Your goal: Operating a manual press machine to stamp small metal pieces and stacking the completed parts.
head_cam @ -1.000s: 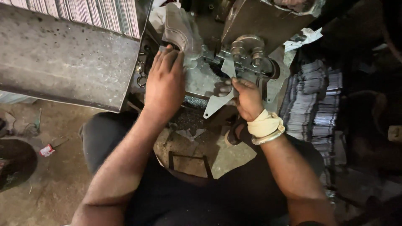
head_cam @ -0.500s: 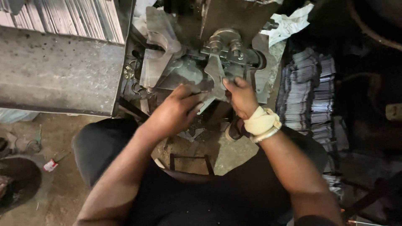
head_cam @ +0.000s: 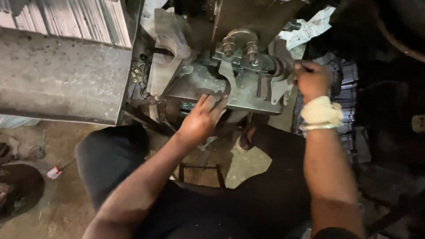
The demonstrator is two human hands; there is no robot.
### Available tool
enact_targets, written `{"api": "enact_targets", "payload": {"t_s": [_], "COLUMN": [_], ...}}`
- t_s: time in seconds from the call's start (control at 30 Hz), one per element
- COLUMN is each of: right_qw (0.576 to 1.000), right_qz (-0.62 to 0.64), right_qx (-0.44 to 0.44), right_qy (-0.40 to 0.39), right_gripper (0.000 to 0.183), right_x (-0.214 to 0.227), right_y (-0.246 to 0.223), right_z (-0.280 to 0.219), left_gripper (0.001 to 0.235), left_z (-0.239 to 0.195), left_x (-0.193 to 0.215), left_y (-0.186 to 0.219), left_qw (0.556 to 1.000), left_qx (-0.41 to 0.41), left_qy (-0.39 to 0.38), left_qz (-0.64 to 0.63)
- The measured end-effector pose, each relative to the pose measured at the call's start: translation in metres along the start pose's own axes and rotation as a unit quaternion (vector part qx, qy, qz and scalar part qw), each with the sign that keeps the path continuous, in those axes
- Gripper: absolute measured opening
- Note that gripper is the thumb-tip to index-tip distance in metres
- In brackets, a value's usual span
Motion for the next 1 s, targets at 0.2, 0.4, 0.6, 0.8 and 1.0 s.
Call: {"api": "enact_targets", "payload": {"t_s": [0.2, 0.4, 0.6, 0.8, 1.0], "right_qw": [0.987, 0.96, 0.983, 0.964, 0.851], "right_qz": [-0.122, 0.269, 0.17, -0.105, -0.184], "right_qx": [0.055, -0.082, -0.068, 0.243, 0.476], "right_qy": [0.084, 0.006, -0.004, -0.025, -0.124], "right_gripper": [0.023, 0.053, 0.062, 0.054, 0.046], "right_x": [-0.02, -0.064, -0.069, -0.048, -0.068], "right_y": [-0.02, 0.047, 0.004, -0.138, -0.23], "right_z": [-0.006, 0.006, -0.001, -0.104, -0.187], "left_gripper": [0.052, 0.052, 0.053, 0.06, 0.042], "left_z": [-0.006, -0.009, -0.007, -0.001, -0.007], "left_x": [-0.012, -0.016, -0.012, 0.0, 0.026], "left_y": [-0.016, -0.016, -0.018, -0.014, 0.0], "left_qw": [0.992, 0.996, 0.985, 0.987, 0.969], "left_qx": [0.076, 0.06, 0.108, 0.107, 0.164], "left_qy": [0.01, 0.01, 0.035, 0.014, -0.016], "left_qz": [-0.098, -0.072, -0.131, -0.116, -0.183]}}
Point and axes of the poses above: each hand's wrist, its own z-axis towards the middle knuckle, its own x-axis out of the back of the hand, y = z × x, the point moved 9 cm from there along z, towards the middle knuckle, and after that the axes turned 4 degrees about -z, right-handed, at the moved point
